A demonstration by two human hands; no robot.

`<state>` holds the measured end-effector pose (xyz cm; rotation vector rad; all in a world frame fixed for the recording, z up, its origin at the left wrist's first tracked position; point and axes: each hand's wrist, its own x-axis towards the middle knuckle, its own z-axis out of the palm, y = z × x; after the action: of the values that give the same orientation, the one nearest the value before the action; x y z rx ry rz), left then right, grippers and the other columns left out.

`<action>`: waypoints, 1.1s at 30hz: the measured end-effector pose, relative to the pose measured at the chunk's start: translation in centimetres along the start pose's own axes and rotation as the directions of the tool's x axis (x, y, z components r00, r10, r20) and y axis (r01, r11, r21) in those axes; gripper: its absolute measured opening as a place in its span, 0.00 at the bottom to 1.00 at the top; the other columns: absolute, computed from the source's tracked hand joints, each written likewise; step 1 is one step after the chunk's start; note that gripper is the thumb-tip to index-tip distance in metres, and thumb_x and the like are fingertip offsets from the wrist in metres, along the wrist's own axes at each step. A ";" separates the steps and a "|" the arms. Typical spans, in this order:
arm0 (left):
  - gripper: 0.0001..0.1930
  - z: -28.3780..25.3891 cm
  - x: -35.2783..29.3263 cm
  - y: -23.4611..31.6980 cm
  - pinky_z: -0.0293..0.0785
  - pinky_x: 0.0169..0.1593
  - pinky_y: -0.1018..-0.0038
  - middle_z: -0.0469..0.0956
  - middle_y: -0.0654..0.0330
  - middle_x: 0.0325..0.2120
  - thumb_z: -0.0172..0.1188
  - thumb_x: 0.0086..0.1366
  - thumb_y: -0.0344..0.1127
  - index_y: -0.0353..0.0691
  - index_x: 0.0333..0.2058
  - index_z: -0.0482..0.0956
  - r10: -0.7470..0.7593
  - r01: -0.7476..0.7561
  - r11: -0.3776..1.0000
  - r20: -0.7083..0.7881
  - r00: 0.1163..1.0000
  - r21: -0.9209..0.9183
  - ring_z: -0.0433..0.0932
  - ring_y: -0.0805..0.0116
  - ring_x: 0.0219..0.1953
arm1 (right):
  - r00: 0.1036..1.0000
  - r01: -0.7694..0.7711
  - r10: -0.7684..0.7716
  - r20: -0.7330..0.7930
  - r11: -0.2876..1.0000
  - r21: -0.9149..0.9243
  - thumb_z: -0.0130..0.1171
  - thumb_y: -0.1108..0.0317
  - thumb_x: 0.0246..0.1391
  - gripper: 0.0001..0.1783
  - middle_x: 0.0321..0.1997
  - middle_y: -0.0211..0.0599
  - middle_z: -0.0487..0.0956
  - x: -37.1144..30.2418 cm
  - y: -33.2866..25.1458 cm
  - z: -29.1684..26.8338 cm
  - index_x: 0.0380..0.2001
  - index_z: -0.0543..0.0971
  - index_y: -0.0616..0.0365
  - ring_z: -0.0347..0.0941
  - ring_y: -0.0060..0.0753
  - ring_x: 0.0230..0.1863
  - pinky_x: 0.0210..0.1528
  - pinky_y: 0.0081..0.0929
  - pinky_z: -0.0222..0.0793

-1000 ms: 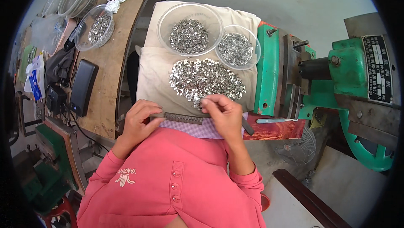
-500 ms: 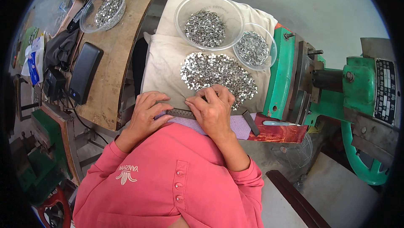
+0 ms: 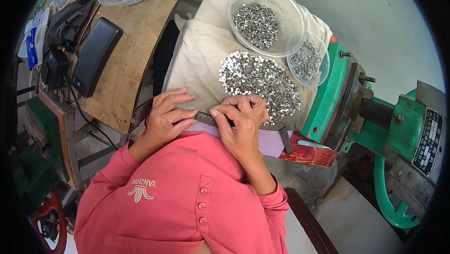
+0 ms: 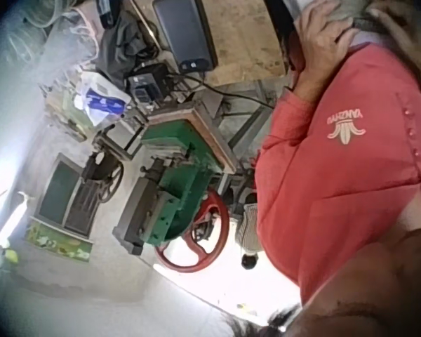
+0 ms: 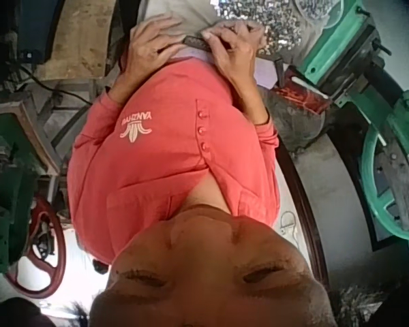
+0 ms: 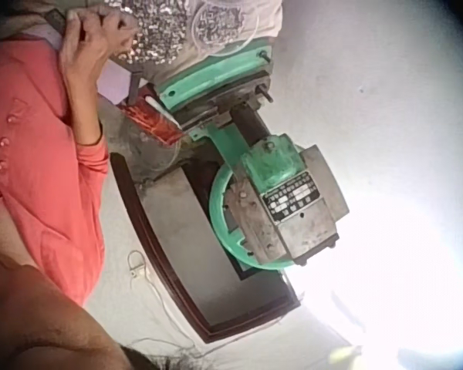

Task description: The person assembles small metal components by hand, placing them into a metal strip and then using a green manual press machine to secure them. They repeatedly pick up individual pieces from a pile, insert them into the strip, and operate the machine's wheel to complete the assembly.

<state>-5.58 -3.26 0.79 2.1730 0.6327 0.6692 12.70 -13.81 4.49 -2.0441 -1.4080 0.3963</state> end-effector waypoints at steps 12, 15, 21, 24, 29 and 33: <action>0.13 0.4 -0.4 -0.6 0.65 0.57 0.65 0.80 0.63 0.50 0.74 0.46 0.34 0.45 0.33 0.87 -0.006 0.006 1.000 -0.007 1.000 -0.010 0.74 0.59 0.58 | 0.993 -0.029 0.033 0.113 0.999 -0.033 0.72 0.62 0.47 0.05 0.37 0.20 0.78 0.7 -1.0 0.5 0.29 0.88 0.47 0.60 0.33 0.51 0.57 0.36 0.45; 0.13 0.4 -0.5 -0.6 0.65 0.57 0.64 0.80 0.63 0.50 0.74 0.45 0.34 0.46 0.33 0.87 -0.005 0.005 1.000 -0.009 1.000 -0.014 0.75 0.59 0.57 | 0.993 -0.019 0.024 0.113 0.999 -0.043 0.73 0.61 0.45 0.06 0.37 0.19 0.78 0.7 -1.0 0.5 0.29 0.88 0.46 0.61 0.34 0.51 0.56 0.38 0.46; 0.13 0.4 -0.3 -0.5 0.65 0.57 0.64 0.80 0.64 0.50 0.74 0.45 0.33 0.46 0.33 0.87 -0.003 0.002 1.000 -0.008 1.000 -0.014 0.74 0.59 0.58 | 0.994 -0.041 0.042 0.100 0.999 -0.015 0.74 0.58 0.43 0.07 0.37 0.19 0.77 0.6 -0.8 0.9 0.27 0.88 0.42 0.61 0.38 0.51 0.55 0.41 0.47; 0.12 0.4 -0.4 -0.6 0.65 0.57 0.64 0.80 0.63 0.50 0.74 0.46 0.33 0.46 0.33 0.87 -0.002 0.002 1.000 -0.013 1.000 -0.004 0.74 0.59 0.58 | 0.994 -0.026 0.030 0.101 0.999 -0.042 0.74 0.58 0.42 0.07 0.37 0.19 0.77 0.7 -0.8 0.9 0.27 0.88 0.42 0.61 0.38 0.51 0.55 0.42 0.47; 0.12 0.4 -0.4 -0.6 0.64 0.57 0.64 0.80 0.64 0.50 0.74 0.45 0.33 0.46 0.32 0.87 0.001 -0.001 1.000 -0.016 1.000 -0.014 0.74 0.59 0.58 | 0.995 -0.024 0.029 0.096 0.998 -0.054 0.74 0.57 0.43 0.07 0.37 0.19 0.76 0.7 -0.8 1.0 0.27 0.89 0.41 0.61 0.38 0.51 0.55 0.42 0.47; 0.09 0.3 -0.1 -0.2 0.64 0.56 0.64 0.79 0.66 0.48 0.72 0.48 0.33 0.45 0.31 0.86 -0.013 0.012 0.999 -0.027 1.000 -0.030 0.74 0.61 0.57 | 0.993 -0.015 0.022 0.113 0.998 -0.061 0.74 0.57 0.43 0.07 0.37 0.19 0.76 0.8 -0.7 0.6 0.27 0.89 0.42 0.61 0.37 0.51 0.54 0.42 0.47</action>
<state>-5.53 -3.38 0.41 2.1337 0.6466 0.6987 12.13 -12.68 4.55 -2.1128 -1.4858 0.4908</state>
